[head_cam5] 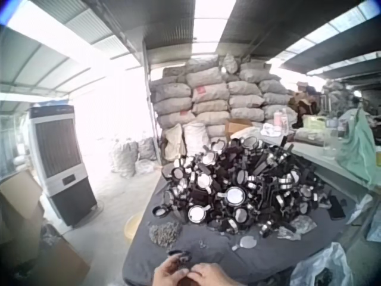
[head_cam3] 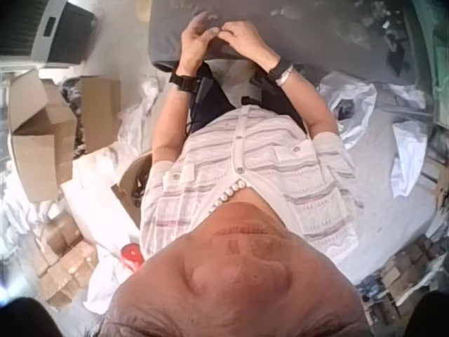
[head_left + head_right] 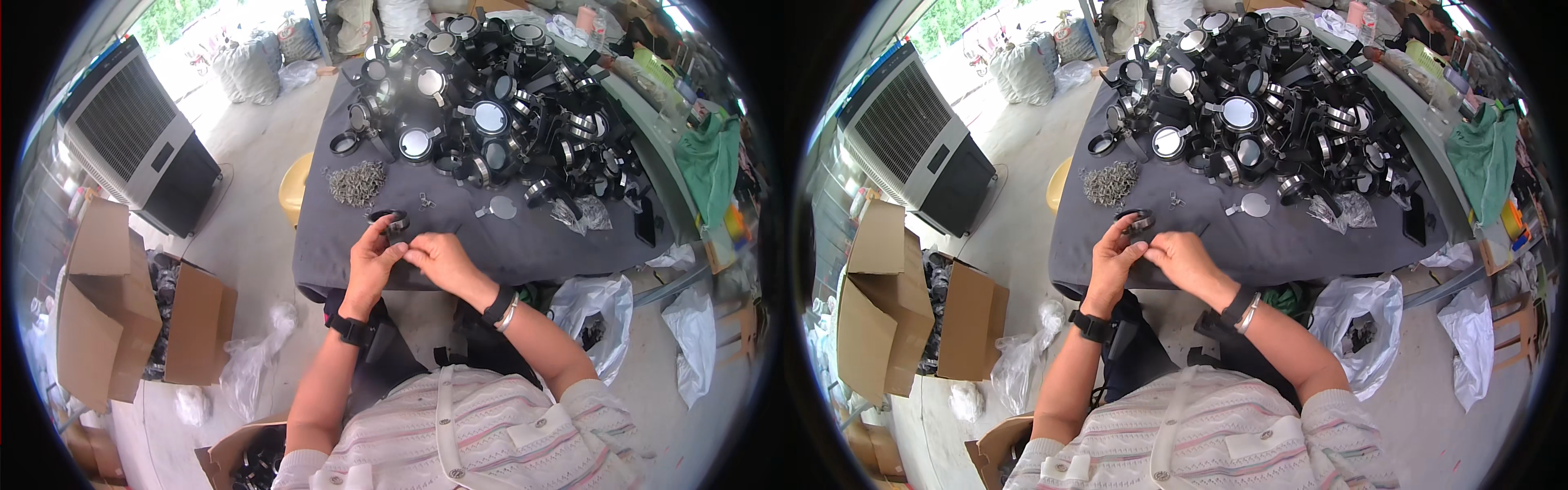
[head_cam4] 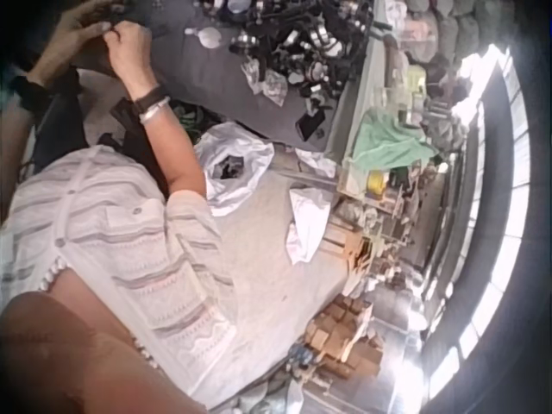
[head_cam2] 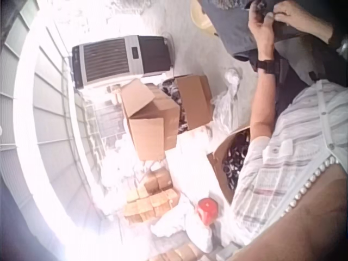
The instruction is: Assembling small mechanical components into plastic housings at a workstation.
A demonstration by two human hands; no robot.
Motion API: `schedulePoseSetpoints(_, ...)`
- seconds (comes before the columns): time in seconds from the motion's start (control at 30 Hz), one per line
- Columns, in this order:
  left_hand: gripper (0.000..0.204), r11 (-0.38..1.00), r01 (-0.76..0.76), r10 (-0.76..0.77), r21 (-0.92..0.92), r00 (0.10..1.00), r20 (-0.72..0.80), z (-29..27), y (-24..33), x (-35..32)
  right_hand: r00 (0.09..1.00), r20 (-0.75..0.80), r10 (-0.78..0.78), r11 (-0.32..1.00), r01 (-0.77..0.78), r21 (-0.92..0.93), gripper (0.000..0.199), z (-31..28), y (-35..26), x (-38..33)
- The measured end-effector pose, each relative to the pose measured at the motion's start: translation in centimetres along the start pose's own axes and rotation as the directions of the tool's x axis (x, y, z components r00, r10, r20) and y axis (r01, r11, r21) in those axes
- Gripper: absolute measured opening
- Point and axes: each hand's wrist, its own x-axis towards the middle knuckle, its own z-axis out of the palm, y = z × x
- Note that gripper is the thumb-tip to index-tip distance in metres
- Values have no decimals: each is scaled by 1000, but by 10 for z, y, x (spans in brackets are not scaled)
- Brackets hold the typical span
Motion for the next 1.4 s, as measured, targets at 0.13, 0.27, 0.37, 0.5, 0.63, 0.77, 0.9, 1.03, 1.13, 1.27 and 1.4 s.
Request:
schedulePoseSetpoints(0.13,45,991,-13,2,135,997,82,-7,-17,14,980,-161,-119,938,57,-343,12,-32,24,31)
schedulePoseSetpoints(0.27,40,997,-77,77,-10,997,15,-1,-22,15,990,-132,-43,807,-44,-589,14,-38,37,59)
schedulePoseSetpoints(0.37,36,994,-74,76,85,997,-23,-8,-27,17,996,-77,37,731,-80,-677,13,-31,40,72)
schedulePoseSetpoints(0.5,36,987,-87,95,135,994,-54,-4,-27,17,998,-26,62,733,-64,-677,14,-32,56,84)
schedulePoseSetpoints(0.63,41,991,-74,80,110,995,-54,-8,-28,15,999,6,-51,763,43,-645,11,-39,58,84)
schedulePoseSetpoints(0.77,48,988,-112,120,110,991,-65,-2,-29,17,965,39,-259,698,215,-683,6,-60,53,70)
schedulePoseSetpoints(0.9,50,992,-94,100,79,992,-72,3,-29,20,919,278,-279,602,393,-695,5,-72,50,48)
schedulePoseSetpoints(1.03,47,997,-54,57,60,997,-50,-5,-29,21,908,189,-373,625,397,-672,5,-66,51,38)
schedulePoseSetpoints(1.13,45,994,-26,34,106,996,-82,-2,-24,19,966,67,-250,706,229,-670,5,-69,41,20)
schedulePoseSetpoints(1.27,44,995,-15,21,100,998,-65,-1,-20,18,970,-162,-182,800,50,-598,6,-92,44,-13)
schedulePoseSetpoints(1.4,44,989,-39,47,144,997,-54,0,-19,16,924,-368,-102,738,-179,-651,7,-124,64,-44)
